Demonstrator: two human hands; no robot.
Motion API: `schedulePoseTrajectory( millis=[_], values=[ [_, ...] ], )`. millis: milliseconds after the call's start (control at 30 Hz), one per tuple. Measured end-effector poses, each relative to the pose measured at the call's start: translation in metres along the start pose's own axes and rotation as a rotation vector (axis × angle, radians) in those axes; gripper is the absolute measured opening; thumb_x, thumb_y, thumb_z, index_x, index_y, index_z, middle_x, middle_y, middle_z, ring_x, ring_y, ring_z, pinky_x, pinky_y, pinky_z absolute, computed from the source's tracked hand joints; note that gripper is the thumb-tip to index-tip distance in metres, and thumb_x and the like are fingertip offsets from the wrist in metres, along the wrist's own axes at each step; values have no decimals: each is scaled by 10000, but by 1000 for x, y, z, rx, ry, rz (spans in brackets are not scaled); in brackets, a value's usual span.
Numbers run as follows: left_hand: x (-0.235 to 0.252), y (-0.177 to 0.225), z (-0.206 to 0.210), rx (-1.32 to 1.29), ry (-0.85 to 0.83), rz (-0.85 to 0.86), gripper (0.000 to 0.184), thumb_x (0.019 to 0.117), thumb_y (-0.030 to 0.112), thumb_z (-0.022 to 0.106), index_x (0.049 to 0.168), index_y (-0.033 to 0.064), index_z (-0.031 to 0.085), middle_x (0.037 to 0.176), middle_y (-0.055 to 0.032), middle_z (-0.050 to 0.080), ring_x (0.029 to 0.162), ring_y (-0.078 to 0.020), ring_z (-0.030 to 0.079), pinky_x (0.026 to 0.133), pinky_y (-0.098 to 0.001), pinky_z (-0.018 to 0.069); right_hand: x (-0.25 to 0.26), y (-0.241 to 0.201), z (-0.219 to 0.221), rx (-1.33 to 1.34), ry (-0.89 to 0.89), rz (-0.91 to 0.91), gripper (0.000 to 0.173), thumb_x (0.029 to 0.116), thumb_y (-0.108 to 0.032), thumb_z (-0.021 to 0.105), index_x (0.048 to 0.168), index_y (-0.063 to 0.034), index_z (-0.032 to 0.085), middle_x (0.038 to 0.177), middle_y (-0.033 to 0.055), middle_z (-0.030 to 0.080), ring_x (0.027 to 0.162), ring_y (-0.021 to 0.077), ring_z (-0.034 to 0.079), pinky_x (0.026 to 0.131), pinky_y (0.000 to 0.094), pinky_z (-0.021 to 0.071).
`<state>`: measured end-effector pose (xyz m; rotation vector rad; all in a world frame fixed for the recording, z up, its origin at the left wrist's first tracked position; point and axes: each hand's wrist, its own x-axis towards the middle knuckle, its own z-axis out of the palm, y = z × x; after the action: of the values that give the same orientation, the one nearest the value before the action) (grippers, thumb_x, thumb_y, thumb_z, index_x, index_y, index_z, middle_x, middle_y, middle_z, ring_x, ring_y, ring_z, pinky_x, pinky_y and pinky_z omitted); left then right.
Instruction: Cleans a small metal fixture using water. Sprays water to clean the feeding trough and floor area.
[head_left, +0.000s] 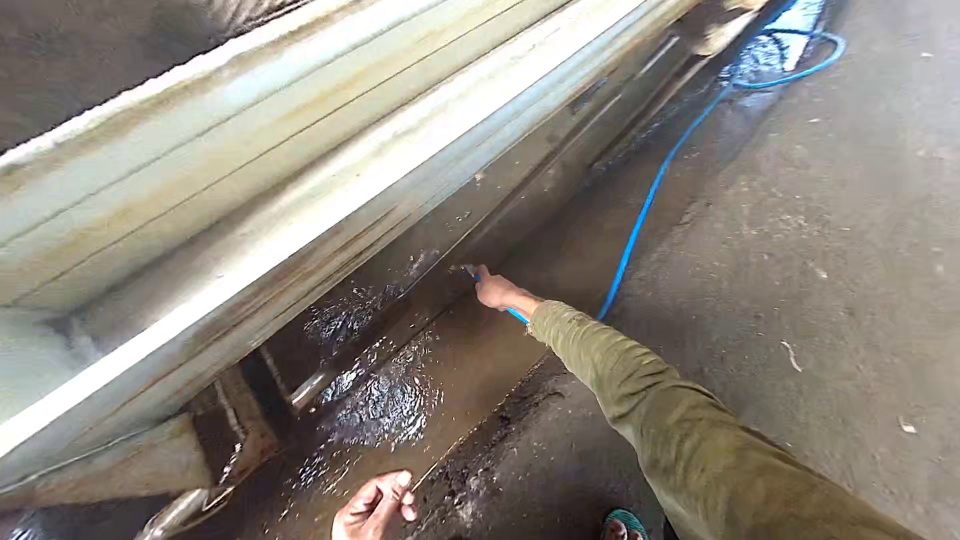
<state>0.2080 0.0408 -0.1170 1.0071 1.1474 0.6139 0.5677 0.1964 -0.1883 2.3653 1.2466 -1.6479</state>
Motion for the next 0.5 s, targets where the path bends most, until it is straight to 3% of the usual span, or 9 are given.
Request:
schedulePoseTrajectory(
  millis=[67, 100, 167, 200, 333, 500],
  values=[
    [15, 11, 16, 76, -40, 33, 185, 982, -19, 557, 996, 64, 721, 796, 51, 758, 706, -69, 721, 718, -261, 622, -14, 4, -31, 72, 59, 34, 515, 1135, -277, 306, 1632, -220, 183, 1165, 212, 619, 867, 294, 619, 775, 458, 506],
    [20, 17, 24, 123, -58, 46, 192, 999, -10, 538, 1111, 1, 693, 848, 29, 765, 759, -83, 735, 773, -279, 628, -17, 9, -43, 123, 86, 47, 528, 1127, -267, 332, 1631, -232, 176, 1108, 189, 617, 813, 263, 597, 734, 431, 495],
    [30, 33, 40, 222, -107, 79, 326, 1028, 14, 503, 1331, -83, 572, 937, -6, 767, 846, -103, 748, 853, -301, 630, -20, 25, -60, 267, 131, 64, 542, 1111, -262, 368, 1620, -241, 183, 942, 103, 568, 668, 169, 530, 622, 339, 464],
    [34, 42, 47, 265, -126, 103, 352, 1035, 27, 500, 1365, -88, 547, 974, -23, 770, 878, -113, 750, 873, -307, 627, -19, 33, -67, 368, 143, 72, 526, 1110, -270, 378, 1605, -239, 202, 879, 68, 536, 606, 131, 500, 572, 298, 449],
    [48, 88, 71, 500, -234, 208, 365, 1022, 61, 510, 1359, -60, 582, 1133, -90, 748, 989, -162, 741, 916, -334, 614, -10, 66, -86, 719, 148, 21, 417, 1096, -259, 410, 1492, -161, 322, 734, 30, 471, 485, 98, 458, 467, 248, 431],
    [71, 166, 121, 943, -427, 409, 329, 1026, 133, 482, 1264, 17, 677, 1162, -58, 747, 1028, -132, 732, 944, -334, 604, -42, 82, -106, 828, 36, -121, 258, 1068, -218, 447, 1294, -107, 505, 604, -16, 348, 414, 66, 325, 400, 199, 304]
  ],
)
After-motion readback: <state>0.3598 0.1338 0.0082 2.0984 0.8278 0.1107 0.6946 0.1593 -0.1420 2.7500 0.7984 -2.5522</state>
